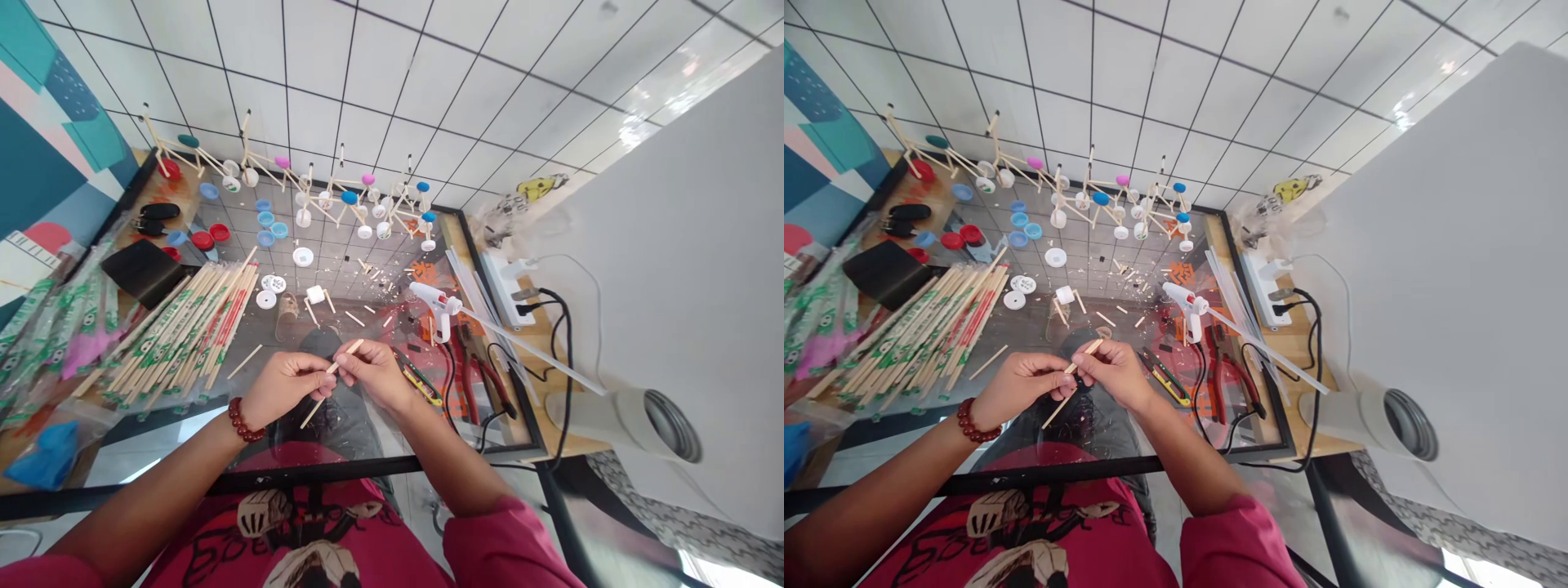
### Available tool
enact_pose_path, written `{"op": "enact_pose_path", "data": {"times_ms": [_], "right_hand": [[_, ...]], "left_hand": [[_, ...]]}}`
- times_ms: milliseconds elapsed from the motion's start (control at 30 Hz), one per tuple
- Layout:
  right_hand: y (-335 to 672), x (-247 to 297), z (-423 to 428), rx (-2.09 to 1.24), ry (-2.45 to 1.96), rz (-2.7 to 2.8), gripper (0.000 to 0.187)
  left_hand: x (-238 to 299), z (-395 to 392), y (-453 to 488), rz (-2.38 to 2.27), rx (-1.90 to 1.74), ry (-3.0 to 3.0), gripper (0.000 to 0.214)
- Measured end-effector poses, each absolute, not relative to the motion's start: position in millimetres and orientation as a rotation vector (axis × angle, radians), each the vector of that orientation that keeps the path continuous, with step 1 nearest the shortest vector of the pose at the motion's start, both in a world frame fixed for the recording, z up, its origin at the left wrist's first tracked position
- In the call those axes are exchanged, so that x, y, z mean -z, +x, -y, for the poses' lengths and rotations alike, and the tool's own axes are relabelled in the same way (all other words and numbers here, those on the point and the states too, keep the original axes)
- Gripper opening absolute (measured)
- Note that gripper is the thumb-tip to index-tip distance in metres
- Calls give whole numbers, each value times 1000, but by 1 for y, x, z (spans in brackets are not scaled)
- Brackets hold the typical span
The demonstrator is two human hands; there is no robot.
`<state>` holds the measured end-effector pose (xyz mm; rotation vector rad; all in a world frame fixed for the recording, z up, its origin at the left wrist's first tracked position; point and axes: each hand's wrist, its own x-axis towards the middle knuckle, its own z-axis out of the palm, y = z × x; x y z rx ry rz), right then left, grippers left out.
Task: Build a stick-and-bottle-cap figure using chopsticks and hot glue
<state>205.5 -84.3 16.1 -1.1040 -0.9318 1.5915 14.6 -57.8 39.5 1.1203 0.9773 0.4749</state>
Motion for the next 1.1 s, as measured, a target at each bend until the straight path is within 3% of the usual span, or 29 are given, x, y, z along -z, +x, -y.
{"op": "enact_pose_path", "data": {"times_ms": [500, 700, 833, 900, 1033, 1100], "right_hand": [[207, -25, 84, -1610, -1172, 1013, 51], [210, -22, 85, -1539, -1146, 1114, 54], [214, -16, 85, -1419, -1232, 1211, 46], [216, -15, 84, -1308, -1255, 1350, 42], [213, -14, 85, -1070, -1233, 1613, 37], [211, -13, 87, -1036, -1242, 1708, 34]], "left_hand": [[-35, 59, 14, -929, -402, 1188, 36], [-41, 51, 3, -965, -476, 1566, 33], [-55, 43, -13, -1240, -628, 1907, 23], [-68, 51, -13, -1384, -469, 2085, 20], [-89, 86, 13, -1372, 210, 2266, 25], [-90, 100, 25, -1332, 325, 2261, 22]]}}
